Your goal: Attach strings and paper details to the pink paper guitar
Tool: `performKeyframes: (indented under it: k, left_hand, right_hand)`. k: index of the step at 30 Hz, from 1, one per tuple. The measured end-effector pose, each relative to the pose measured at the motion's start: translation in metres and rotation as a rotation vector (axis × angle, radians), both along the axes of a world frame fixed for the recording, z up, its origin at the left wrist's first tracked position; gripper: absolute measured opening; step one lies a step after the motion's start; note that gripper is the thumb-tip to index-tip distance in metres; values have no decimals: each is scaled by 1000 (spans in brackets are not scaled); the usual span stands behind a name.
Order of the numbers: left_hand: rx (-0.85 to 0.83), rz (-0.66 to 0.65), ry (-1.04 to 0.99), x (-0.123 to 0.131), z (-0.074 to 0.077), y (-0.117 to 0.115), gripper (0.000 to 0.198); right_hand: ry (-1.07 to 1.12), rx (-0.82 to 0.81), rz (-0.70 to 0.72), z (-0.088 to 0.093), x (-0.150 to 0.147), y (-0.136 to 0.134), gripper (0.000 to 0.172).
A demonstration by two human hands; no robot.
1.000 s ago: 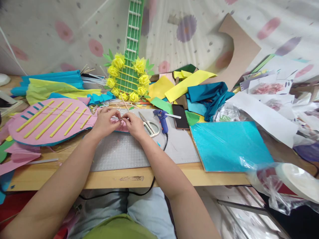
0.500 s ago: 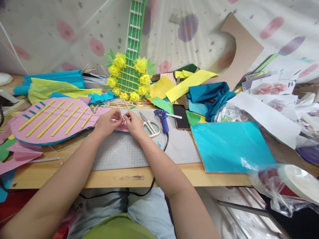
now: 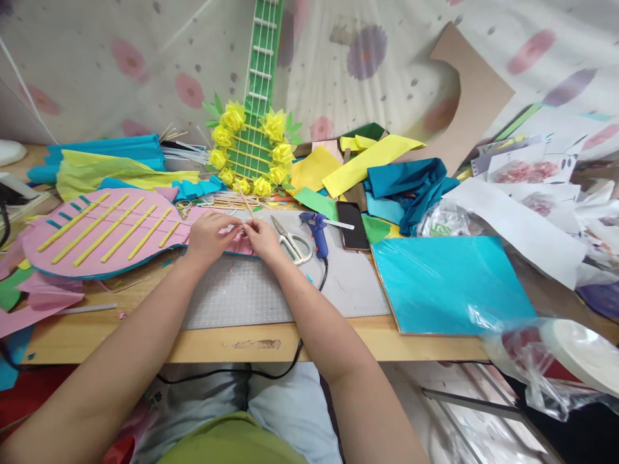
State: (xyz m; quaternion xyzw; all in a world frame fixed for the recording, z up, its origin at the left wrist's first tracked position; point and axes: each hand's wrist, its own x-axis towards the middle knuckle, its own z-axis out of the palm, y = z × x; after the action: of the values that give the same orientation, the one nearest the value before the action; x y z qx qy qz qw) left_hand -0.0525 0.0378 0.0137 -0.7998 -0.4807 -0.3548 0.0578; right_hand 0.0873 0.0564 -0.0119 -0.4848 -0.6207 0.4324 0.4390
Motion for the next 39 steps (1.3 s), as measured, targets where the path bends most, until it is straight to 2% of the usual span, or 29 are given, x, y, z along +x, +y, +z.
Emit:
performKeyframes:
  k: [9,13,15,18,22,27,31,34,39]
  left_hand:
    - [-4,-6,-20,1,0,0,16]
    - [-41,12,-10,4,1,-2,12]
    - [-62,35,-22,5,0,-1,10]
    - [-92,51,-51,7,-2,0,8]
    - [-167,65,-117,9,-1,-2,6]
    - [-402,28,-301,12,-2,-3,12]
    - [-624,-44,-569,14,-8,3,18]
    - [-688,-88,-728,13,-8,6,18]
    - [-714,-133,-803,11,-8,7,23]
  right_hand:
    - [54,0,1,-2,-1,1,12]
    - [-34,138,-104,3,4,-4,11]
    - [-72,234,-143,7,8,-11,22]
    - [-140,361,-87,11,9,-22,36]
    - [-161,417,-35,9,5,-25,32]
    - [-195,424,-57,3,5,-17,16]
    - [-262,443,-93,7,8,-17,14]
    - [-292,430,-126,9,9,-20,11]
    - [-331,441,-124,8,10,-23,12]
